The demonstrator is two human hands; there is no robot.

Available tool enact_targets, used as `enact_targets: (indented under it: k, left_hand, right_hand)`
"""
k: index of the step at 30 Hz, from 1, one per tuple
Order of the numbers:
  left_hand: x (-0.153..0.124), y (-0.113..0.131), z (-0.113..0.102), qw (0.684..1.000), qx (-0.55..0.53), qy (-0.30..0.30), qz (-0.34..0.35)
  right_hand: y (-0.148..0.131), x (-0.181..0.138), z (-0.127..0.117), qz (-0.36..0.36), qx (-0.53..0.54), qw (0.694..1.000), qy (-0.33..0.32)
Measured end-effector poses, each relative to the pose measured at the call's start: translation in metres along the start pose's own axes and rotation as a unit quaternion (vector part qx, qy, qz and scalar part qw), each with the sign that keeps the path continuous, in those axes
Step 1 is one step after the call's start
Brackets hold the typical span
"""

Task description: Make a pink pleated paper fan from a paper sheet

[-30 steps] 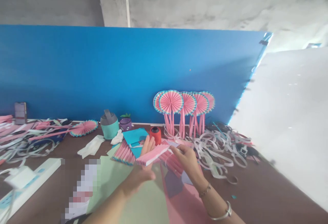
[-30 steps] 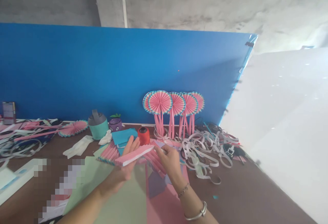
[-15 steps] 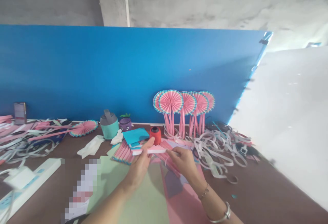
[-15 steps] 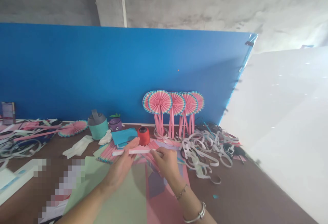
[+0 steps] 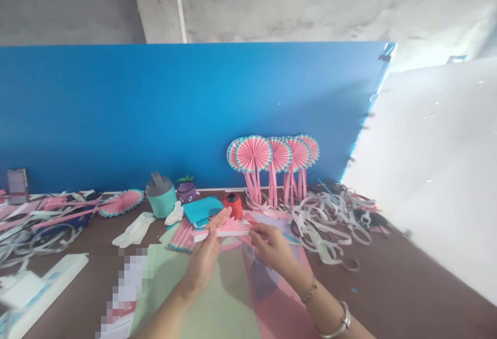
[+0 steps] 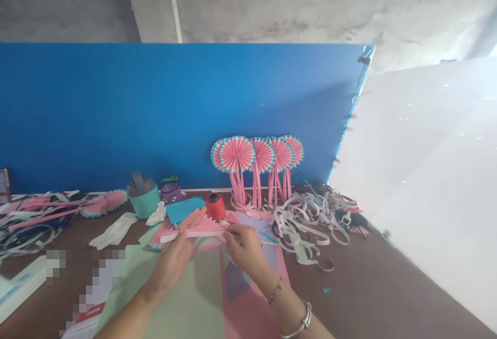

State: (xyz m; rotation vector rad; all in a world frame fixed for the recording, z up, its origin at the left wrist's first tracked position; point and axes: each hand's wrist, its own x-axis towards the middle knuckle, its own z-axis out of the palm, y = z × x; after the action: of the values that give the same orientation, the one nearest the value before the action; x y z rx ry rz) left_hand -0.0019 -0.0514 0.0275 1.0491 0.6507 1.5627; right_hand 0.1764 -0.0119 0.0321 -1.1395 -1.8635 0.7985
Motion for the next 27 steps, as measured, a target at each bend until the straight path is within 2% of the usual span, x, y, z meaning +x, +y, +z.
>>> enact_targets:
  k: [7, 13, 27]
  left_hand:
    - [-0.006, 0.004, 0.002, 0.999, 0.034, -0.01, -0.013]
    - [-0.009, 0.005, 0.004, 0.999, 0.052, -0.017, -0.005]
    - [-0.011, 0.009, 0.006, 0.998, 0.058, -0.014, 0.005]
  right_hand:
    - [-0.002, 0.0, 0.001, -0.031, -0.033, 0.999, 0.023]
    - [0.002, 0.0, 0.004, 0.001, 0.004, 1.0, 0.025]
    - [0.003, 0.002, 0.007, 0.007, 0.065, 0.997, 0.039]
